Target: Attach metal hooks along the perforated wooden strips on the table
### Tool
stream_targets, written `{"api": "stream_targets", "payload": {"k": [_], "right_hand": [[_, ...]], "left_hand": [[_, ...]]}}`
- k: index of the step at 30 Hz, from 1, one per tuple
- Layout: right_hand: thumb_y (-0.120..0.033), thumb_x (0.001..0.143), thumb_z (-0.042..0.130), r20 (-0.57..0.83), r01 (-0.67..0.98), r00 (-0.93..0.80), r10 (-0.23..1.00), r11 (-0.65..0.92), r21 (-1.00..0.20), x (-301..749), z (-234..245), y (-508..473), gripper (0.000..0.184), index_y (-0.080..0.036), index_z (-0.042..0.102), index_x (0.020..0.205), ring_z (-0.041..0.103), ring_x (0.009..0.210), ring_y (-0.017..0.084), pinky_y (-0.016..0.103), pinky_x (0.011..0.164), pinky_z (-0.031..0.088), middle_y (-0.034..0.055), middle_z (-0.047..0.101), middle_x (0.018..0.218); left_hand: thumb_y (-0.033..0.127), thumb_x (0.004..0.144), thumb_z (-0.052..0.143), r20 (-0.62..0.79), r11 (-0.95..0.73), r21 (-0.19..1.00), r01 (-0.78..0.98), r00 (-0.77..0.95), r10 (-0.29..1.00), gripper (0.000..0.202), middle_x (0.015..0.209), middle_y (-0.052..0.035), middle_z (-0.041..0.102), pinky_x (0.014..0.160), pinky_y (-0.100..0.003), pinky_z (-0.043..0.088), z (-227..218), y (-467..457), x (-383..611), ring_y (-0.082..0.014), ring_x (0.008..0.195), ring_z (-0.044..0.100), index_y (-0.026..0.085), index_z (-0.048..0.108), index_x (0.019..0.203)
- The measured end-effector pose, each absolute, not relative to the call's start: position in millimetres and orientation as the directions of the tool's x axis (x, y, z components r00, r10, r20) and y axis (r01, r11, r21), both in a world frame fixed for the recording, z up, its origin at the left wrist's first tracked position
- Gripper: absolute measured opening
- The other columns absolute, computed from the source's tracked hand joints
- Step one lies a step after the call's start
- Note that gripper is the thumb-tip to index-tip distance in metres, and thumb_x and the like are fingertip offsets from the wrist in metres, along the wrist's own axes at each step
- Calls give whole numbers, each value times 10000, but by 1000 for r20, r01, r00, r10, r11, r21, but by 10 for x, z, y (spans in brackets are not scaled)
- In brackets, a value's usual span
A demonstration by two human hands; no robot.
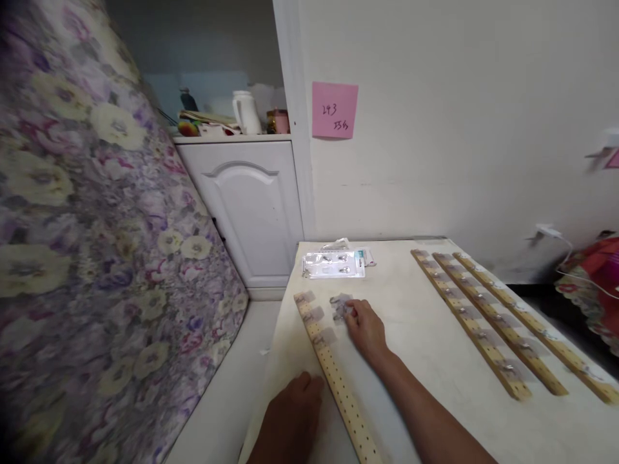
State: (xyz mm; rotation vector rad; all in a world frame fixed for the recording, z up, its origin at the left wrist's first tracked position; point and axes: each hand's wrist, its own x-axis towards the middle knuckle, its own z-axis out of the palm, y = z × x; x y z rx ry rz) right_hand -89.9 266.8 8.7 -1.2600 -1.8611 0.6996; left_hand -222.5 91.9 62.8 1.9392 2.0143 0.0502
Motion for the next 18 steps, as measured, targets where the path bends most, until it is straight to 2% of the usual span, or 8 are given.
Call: {"api": "stream_targets", "payload": {"k": [3, 5, 12, 16, 18], "right_hand": [[-314, 759, 551, 251, 445, -233, 940, 332, -831, -886, 87, 2698, 131, -221, 631, 804, 505, 660, 174, 278, 616, 374, -6, 550, 693], [-323, 757, 558, 211, 387, -248, 945, 297, -873, -839, 83, 2699, 125, -213, 612, 737, 480, 619, 160, 259, 579, 360, -23, 511, 624], [-361, 753, 567, 68, 151, -283, 957, 114, -982, -631, 164, 2624, 182, -183, 560, 714, 398, 517, 102, 211, 474, 293, -47, 462, 569], [-397, 791, 530, 4, 54, -290, 957, 20, -998, -484, 291, 2504, 222, -195, 495, 708, 257, 408, 70, 202, 391, 187, -89, 333, 475], [-413, 805, 533, -22, -13, -285, 958, -27, -1000, -380, 324, 2415, 247, -199, 470, 698, 214, 388, 56, 199, 376, 148, -97, 320, 466]], "left_hand": [[104, 825, 333, -218, 65, 266, 962, -6, 976, 320, 1019, -94, 601, 778, -345, 446, 641, 939, -2207, -230, 908, 572, 176, 590, 1002], [87, 817, 329, -225, 73, 265, 961, -13, 974, 337, 1020, -93, 602, 769, -333, 445, 651, 952, -2198, -221, 895, 576, 178, 590, 1010], [98, 824, 333, -252, 89, 270, 959, -18, 967, 338, 1028, -96, 605, 772, -323, 437, 696, 991, -2178, -212, 891, 576, 177, 591, 1027], [98, 832, 314, -248, 83, 270, 959, -14, 969, 366, 1027, -95, 607, 778, -329, 438, 714, 986, -2175, -217, 903, 576, 185, 590, 1056], [98, 834, 307, -234, 69, 278, 958, -2, 972, 382, 1032, -95, 606, 777, -329, 441, 715, 978, -2178, -217, 903, 577, 192, 586, 1077]]}}
